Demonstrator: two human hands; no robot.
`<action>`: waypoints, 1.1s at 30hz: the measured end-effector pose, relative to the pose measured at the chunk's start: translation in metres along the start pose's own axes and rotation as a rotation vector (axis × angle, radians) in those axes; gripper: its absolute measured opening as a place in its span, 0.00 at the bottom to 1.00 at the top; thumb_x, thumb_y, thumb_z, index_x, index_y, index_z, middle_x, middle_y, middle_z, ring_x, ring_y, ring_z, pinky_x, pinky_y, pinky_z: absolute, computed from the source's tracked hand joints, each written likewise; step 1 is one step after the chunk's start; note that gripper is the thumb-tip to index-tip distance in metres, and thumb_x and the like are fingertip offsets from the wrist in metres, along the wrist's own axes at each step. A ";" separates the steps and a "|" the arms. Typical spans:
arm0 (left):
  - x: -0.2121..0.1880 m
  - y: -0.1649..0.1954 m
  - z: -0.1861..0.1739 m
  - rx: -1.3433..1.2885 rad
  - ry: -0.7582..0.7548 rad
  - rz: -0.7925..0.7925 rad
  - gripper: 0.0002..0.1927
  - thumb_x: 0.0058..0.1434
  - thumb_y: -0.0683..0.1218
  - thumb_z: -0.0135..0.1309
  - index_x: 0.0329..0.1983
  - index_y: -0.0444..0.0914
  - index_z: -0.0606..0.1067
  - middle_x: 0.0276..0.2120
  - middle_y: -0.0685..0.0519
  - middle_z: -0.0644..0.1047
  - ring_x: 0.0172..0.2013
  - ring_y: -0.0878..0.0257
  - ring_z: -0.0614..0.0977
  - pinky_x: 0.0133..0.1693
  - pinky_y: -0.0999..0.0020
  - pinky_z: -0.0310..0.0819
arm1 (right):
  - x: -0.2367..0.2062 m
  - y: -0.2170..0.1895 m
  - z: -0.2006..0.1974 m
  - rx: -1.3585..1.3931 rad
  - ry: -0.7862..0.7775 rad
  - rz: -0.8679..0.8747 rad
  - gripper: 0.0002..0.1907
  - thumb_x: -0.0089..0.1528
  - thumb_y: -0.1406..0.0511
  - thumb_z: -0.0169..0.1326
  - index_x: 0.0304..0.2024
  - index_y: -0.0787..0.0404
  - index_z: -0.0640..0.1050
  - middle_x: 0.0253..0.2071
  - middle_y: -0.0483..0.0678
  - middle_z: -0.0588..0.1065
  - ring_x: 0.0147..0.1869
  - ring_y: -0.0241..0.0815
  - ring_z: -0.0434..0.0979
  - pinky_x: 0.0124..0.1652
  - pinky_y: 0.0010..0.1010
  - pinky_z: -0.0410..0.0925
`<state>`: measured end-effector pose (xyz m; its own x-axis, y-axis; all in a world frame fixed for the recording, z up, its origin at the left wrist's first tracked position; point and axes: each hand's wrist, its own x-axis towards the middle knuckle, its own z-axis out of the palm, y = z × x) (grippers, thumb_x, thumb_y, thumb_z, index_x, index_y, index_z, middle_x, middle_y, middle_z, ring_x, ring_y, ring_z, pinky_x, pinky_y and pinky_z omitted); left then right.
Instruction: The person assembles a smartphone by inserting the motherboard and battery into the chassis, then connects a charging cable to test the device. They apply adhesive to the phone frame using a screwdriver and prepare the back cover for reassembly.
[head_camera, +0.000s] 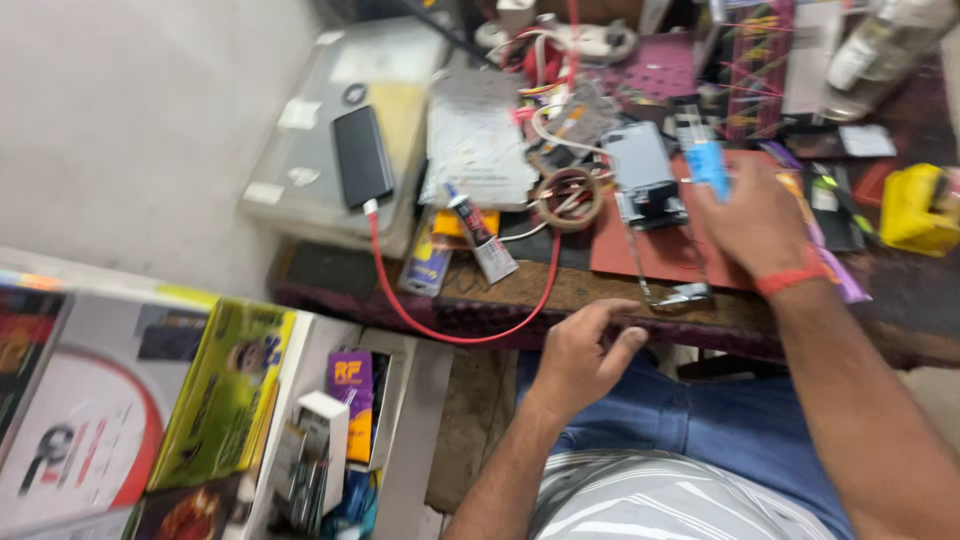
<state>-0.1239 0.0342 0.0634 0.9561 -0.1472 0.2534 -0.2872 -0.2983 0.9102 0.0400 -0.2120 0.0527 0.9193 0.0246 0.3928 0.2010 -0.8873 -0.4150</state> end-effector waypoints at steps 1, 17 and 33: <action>0.001 -0.002 0.001 -0.065 -0.018 -0.032 0.18 0.66 0.48 0.59 0.56 0.36 0.77 0.39 0.48 0.83 0.34 0.61 0.84 0.37 0.66 0.80 | -0.006 -0.004 -0.010 -0.006 0.008 0.014 0.23 0.71 0.54 0.57 0.47 0.72 0.79 0.41 0.67 0.78 0.49 0.66 0.79 0.48 0.52 0.71; 0.105 -0.043 -0.001 -0.071 0.189 -0.159 0.20 0.70 0.52 0.50 0.56 0.32 0.67 0.40 0.41 0.78 0.37 0.49 0.81 0.37 0.55 0.76 | -0.155 -0.085 -0.049 0.450 0.018 -0.138 0.19 0.66 0.61 0.54 0.56 0.64 0.78 0.46 0.54 0.74 0.46 0.49 0.75 0.46 0.34 0.69; 0.185 -0.028 -0.066 1.148 0.441 0.219 0.20 0.60 0.53 0.65 0.50 0.39 0.77 0.47 0.45 0.76 0.44 0.50 0.77 0.42 0.55 0.72 | -0.271 -0.005 -0.079 0.513 -0.078 0.382 0.15 0.61 0.66 0.59 0.49 0.65 0.81 0.35 0.44 0.77 0.28 0.31 0.68 0.29 0.23 0.65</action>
<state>0.0653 0.0773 0.1066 0.7561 -0.0355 0.6535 -0.1156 -0.9901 0.0800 -0.2372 -0.2504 0.0128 0.9762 -0.1989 0.0863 -0.0273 -0.5074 -0.8613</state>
